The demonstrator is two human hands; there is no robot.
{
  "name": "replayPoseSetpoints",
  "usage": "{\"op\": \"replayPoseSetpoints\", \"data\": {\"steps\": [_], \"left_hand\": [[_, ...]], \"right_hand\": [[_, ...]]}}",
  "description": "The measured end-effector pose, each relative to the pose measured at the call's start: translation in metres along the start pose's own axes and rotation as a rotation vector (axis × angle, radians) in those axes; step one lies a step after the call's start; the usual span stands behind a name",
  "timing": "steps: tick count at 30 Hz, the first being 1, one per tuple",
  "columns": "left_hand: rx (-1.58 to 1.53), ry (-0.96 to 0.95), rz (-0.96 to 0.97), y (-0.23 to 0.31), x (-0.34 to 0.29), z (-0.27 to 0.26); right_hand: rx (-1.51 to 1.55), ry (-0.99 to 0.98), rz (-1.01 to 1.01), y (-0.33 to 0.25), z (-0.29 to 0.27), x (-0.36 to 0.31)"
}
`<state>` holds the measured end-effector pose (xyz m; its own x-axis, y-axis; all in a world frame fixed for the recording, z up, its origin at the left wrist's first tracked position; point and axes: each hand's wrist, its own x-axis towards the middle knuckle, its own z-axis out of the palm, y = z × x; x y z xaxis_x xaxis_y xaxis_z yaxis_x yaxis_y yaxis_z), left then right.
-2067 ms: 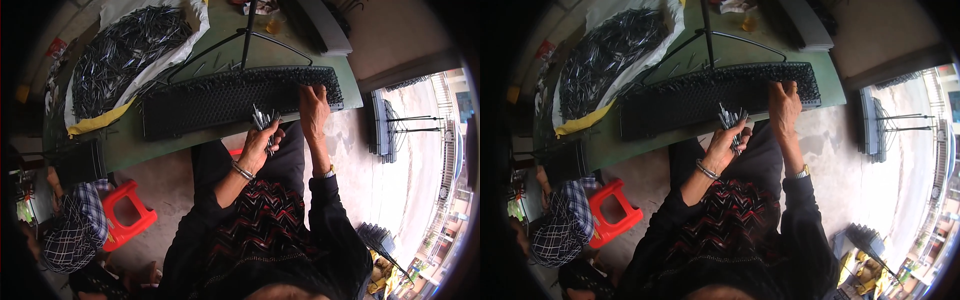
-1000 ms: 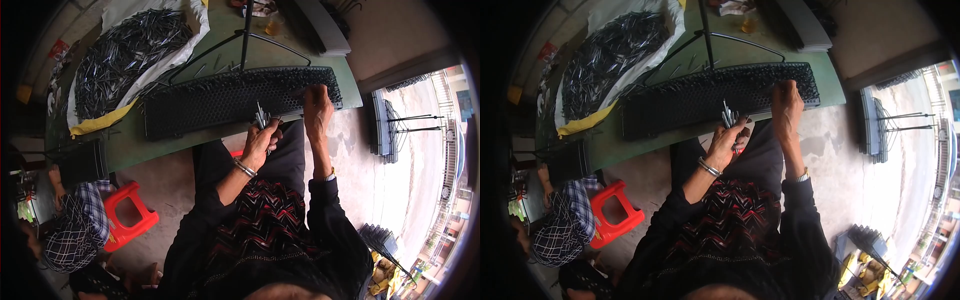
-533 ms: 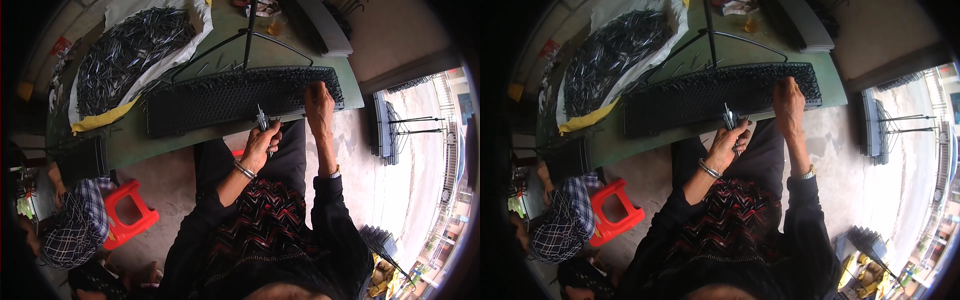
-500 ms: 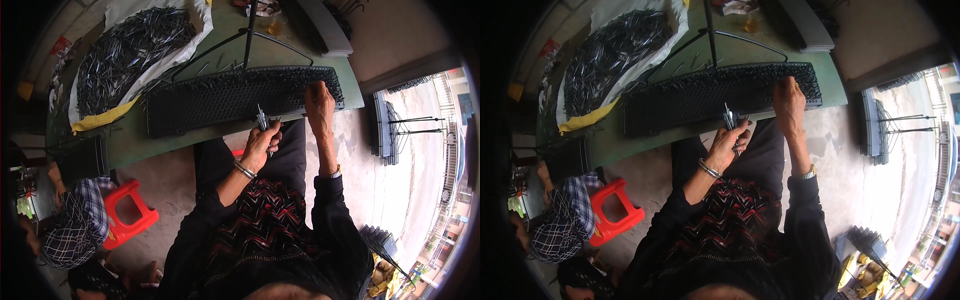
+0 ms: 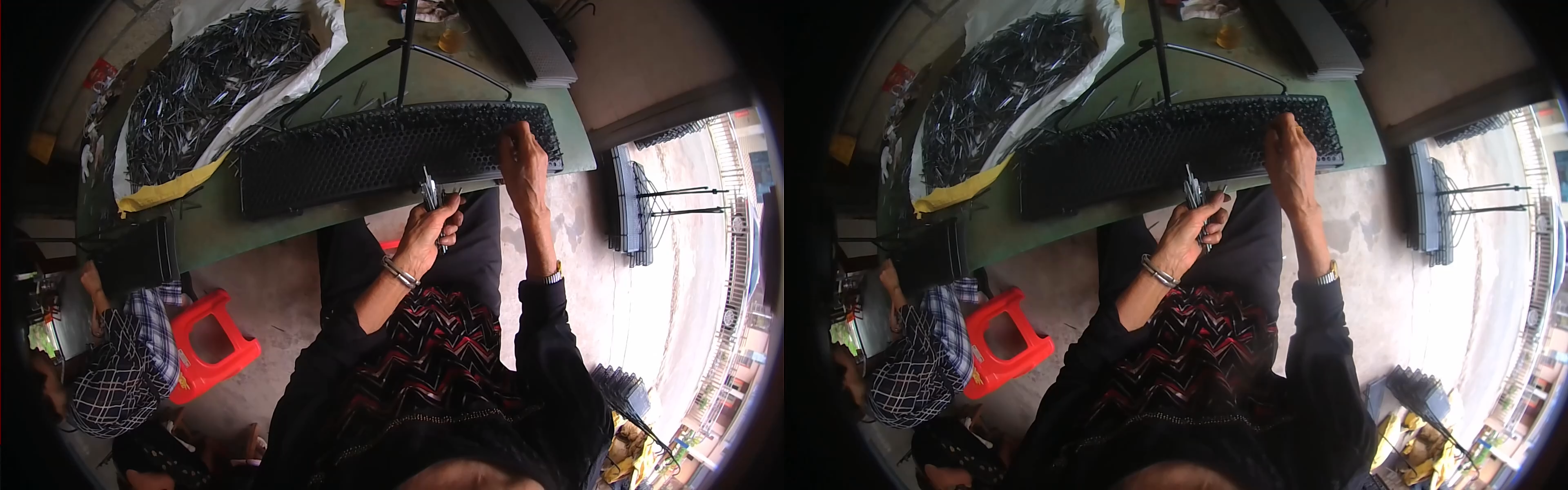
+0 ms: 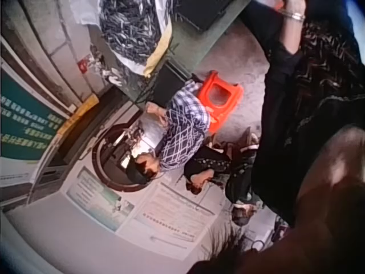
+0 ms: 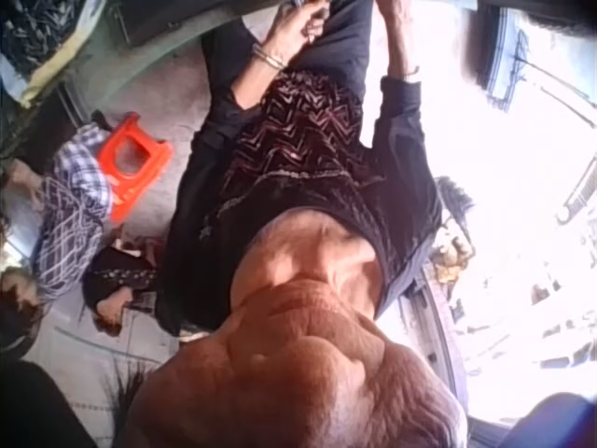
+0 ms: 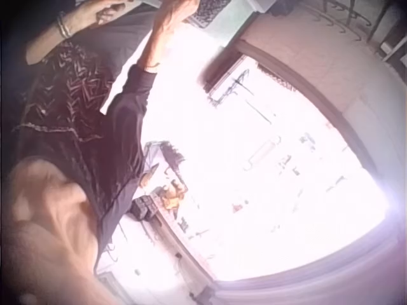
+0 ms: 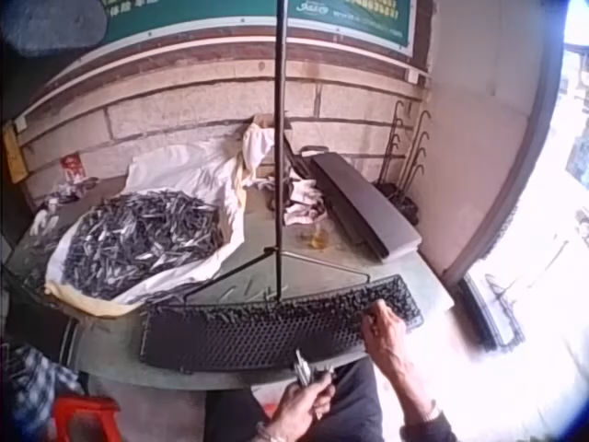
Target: Assembling metal rods into a perforated grid.
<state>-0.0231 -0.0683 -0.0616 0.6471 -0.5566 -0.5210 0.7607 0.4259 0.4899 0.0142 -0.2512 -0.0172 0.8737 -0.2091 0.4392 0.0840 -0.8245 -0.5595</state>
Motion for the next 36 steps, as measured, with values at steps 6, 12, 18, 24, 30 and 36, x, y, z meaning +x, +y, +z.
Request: {"op": "replayPoseSetpoints", "data": {"steps": [6,12,18,24,30,36], "left_hand": [[0.002,0.004,-0.016,-0.001,0.0,0.001],[-0.01,0.009,-0.017,-0.003,0.0,0.001],[-0.011,0.003,-0.012,-0.005,0.001,0.003],[0.006,-0.019,-0.02,-0.006,-0.001,0.005],[0.021,-0.03,-0.002,-0.005,-0.003,0.007],[0.043,-0.056,-0.004,-0.004,-0.003,0.007]], "right_hand": [[-0.054,0.059,-0.097,0.009,0.002,0.002],[-0.027,0.042,-0.081,0.01,0.002,0.003],[0.003,0.021,-0.171,0.015,0.005,0.005],[-0.035,-0.04,-0.187,0.017,0.003,0.005],[-0.22,-0.107,-0.136,0.005,0.002,-0.001],[-0.293,-0.092,-0.09,-0.005,-0.002,-0.01]]}}
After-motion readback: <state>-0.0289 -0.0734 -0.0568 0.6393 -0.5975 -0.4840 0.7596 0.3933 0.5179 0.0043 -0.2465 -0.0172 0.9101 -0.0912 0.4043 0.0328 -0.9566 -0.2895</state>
